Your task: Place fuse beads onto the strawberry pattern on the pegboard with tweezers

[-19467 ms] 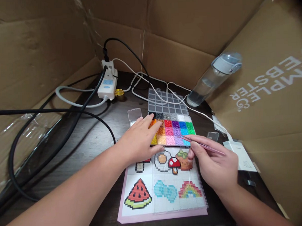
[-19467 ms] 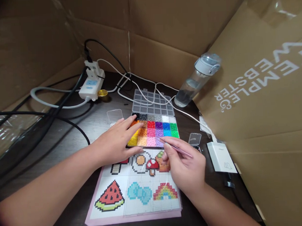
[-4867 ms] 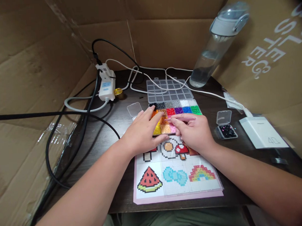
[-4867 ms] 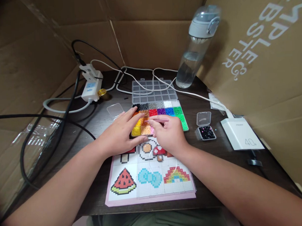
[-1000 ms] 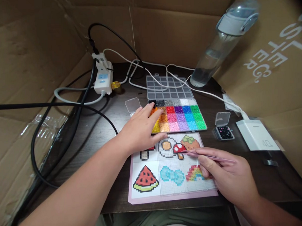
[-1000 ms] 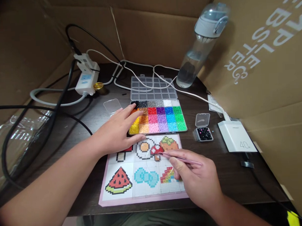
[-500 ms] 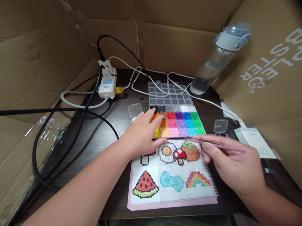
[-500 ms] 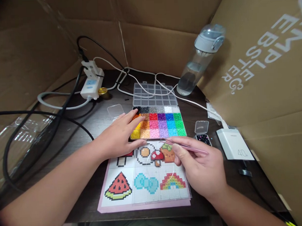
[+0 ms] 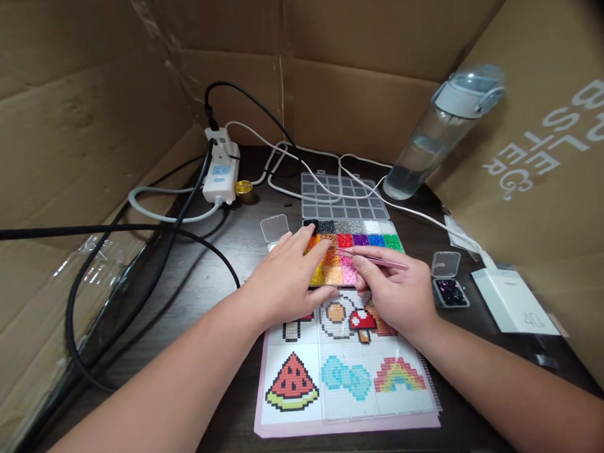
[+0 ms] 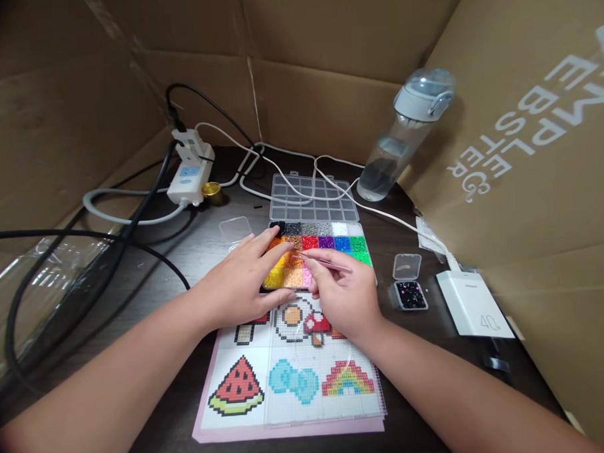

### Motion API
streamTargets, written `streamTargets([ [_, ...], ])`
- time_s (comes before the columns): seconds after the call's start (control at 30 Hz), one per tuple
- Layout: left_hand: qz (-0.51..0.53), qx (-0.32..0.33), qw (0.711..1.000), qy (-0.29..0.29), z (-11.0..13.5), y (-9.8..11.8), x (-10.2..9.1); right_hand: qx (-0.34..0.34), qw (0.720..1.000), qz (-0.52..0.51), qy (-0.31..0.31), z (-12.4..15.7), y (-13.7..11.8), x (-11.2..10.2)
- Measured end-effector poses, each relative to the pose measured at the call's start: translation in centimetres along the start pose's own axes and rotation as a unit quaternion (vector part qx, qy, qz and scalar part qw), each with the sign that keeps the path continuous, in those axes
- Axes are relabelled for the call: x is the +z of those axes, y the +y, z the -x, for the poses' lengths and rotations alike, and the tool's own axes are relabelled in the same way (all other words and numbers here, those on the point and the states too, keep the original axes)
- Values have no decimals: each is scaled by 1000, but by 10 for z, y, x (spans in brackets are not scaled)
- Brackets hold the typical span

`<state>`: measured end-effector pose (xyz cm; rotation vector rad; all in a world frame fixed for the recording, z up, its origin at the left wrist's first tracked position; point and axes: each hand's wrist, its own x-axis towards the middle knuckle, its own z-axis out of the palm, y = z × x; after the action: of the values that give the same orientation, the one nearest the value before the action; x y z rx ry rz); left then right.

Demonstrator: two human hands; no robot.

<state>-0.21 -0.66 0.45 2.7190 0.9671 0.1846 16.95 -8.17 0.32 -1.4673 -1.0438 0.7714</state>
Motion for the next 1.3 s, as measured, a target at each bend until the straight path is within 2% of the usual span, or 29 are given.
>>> streamTargets([
  [0.6, 3, 4, 1000, 3, -1, -1, 1, 39, 999, 18, -16, -1, 5, 0],
  [1.3, -2, 7, 1000, 7, 0, -1, 1, 41, 998, -4, -57, -3, 9, -3],
])
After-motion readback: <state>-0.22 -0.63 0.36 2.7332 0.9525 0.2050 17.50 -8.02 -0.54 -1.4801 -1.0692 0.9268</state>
